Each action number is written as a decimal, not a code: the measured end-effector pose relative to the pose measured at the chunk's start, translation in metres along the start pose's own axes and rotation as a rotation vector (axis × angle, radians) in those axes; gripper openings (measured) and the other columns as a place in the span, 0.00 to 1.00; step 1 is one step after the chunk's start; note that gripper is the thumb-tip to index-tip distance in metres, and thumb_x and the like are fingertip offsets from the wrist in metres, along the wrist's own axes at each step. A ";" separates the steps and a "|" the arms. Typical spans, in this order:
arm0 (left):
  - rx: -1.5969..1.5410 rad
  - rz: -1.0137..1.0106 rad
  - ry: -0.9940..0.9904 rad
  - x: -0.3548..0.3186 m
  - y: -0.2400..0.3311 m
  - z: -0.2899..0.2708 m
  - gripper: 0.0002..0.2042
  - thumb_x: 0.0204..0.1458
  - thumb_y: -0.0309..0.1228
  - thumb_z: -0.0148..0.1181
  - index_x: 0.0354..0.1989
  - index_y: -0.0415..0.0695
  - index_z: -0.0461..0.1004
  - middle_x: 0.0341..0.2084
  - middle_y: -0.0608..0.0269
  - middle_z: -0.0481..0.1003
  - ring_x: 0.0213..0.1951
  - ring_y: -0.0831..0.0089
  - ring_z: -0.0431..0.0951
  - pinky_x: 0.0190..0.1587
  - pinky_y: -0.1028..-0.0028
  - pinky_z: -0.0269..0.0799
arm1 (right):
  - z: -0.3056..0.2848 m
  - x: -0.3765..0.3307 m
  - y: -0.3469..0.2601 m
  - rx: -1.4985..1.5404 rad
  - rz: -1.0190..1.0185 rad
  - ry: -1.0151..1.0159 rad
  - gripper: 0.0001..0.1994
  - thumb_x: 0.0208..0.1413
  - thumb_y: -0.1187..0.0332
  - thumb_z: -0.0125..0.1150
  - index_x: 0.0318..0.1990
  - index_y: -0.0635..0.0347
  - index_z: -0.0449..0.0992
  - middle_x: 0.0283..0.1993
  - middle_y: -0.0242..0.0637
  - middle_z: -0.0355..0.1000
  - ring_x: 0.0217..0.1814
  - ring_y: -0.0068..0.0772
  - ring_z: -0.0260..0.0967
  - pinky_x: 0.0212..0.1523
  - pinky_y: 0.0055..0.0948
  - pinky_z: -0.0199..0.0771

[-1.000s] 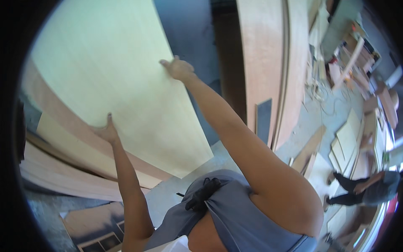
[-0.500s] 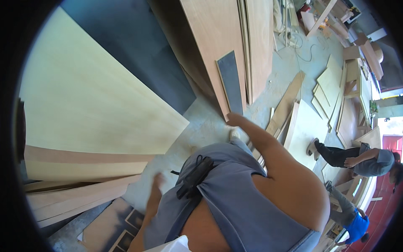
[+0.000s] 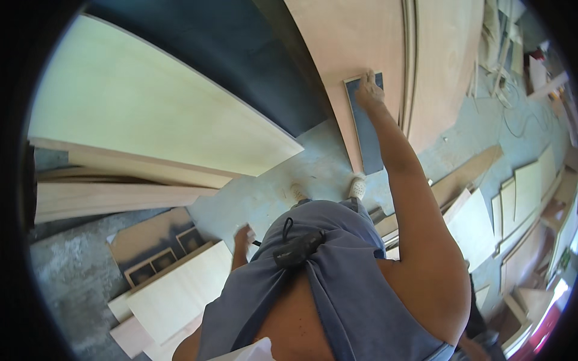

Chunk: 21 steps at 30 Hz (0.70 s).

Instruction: The person organizes wooden materials by picking up and moving plywood sheets, panels, and thin wood strips one by one by hand to lean them against walls and stacks.

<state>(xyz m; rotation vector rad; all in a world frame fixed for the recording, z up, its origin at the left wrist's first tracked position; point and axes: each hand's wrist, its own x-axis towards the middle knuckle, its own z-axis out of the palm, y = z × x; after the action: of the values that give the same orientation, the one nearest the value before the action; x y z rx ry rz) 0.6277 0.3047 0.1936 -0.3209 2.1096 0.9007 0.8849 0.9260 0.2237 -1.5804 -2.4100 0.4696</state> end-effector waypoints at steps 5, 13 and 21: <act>0.023 0.358 0.016 -0.069 0.130 0.038 0.21 0.55 0.41 0.53 0.55 0.43 0.67 0.44 0.61 0.74 0.43 0.68 0.76 0.42 0.69 0.71 | 0.005 0.003 0.009 -0.118 0.010 -0.127 0.32 0.48 0.71 0.51 0.63 0.59 0.51 0.71 0.44 0.40 0.55 0.50 0.68 0.47 0.43 0.75; 0.306 0.142 -0.195 -0.062 0.026 0.080 0.25 0.50 0.46 0.60 0.51 0.42 0.70 0.35 0.61 0.77 0.36 0.70 0.77 0.34 0.71 0.72 | -0.025 0.026 0.010 -0.218 -0.265 -0.207 0.28 0.44 0.68 0.60 0.55 0.59 0.60 0.63 0.48 0.56 0.50 0.50 0.71 0.48 0.41 0.74; 0.211 -0.211 -0.100 -0.102 -0.085 0.041 0.22 0.53 0.47 0.58 0.45 0.41 0.72 0.31 0.59 0.75 0.32 0.64 0.76 0.36 0.62 0.75 | -0.064 -0.030 0.037 -0.309 -0.563 -0.540 0.13 0.42 0.63 0.65 0.33 0.60 0.72 0.32 0.46 0.72 0.40 0.49 0.72 0.41 0.42 0.72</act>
<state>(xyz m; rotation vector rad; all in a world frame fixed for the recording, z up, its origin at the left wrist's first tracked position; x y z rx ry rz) 0.7593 0.2648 0.2120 -0.3726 2.0130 0.5552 0.9510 0.9215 0.2684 -0.8417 -3.3074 0.4662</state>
